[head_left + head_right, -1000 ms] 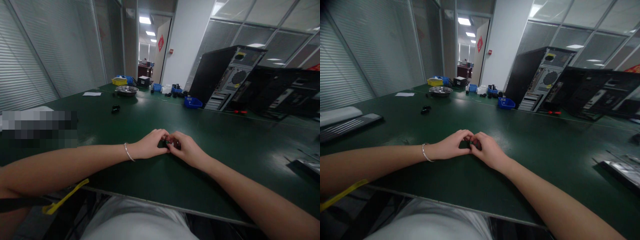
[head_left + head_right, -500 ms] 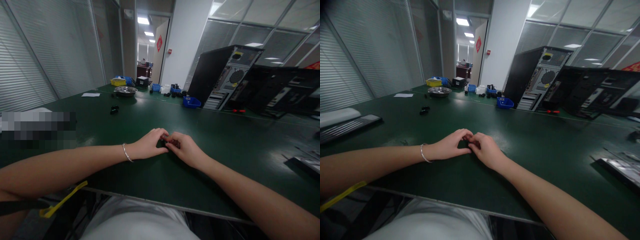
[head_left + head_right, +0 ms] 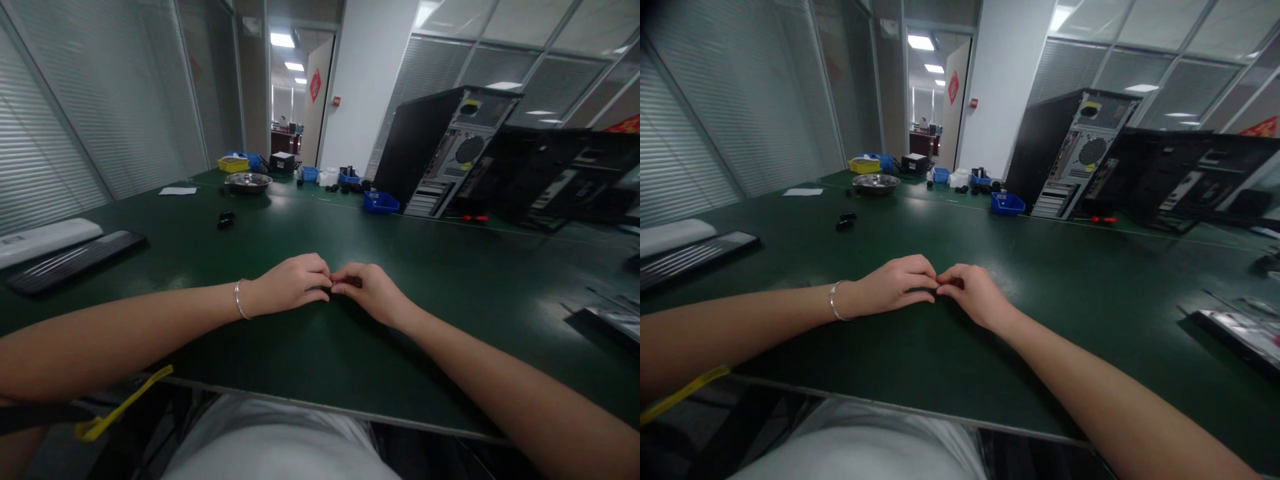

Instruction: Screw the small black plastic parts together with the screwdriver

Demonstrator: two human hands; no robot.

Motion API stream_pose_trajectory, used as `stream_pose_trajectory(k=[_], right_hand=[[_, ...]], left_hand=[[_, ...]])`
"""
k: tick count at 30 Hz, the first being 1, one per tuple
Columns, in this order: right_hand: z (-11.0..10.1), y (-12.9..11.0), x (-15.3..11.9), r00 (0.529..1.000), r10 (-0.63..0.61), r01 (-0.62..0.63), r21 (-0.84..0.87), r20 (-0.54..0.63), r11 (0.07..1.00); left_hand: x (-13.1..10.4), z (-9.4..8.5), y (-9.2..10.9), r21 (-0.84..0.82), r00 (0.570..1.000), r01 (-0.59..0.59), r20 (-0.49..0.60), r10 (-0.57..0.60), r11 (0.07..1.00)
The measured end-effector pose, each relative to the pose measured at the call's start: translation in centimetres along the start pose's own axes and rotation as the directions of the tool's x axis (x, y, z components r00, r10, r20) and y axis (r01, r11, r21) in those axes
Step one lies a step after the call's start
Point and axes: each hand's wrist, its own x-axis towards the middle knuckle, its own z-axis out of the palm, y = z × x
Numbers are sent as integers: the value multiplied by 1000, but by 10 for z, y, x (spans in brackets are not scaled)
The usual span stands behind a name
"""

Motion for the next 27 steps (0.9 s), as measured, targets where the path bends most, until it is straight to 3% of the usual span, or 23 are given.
stream_pose_trajectory(k=[4, 10, 27], right_hand=[[-5, -2, 0, 999, 39, -40, 20, 13, 999], [-13, -4, 0, 986, 133, -114, 174, -97, 978], [-8, -5, 4, 992, 92, -77, 164, -81, 983]], left_hand=[[0, -1, -3, 10, 997, -80, 1, 80, 997], [2, -2, -4, 36, 990, -138, 22, 137, 990], [10, -9, 0, 128, 965, -196, 200, 168, 972]])
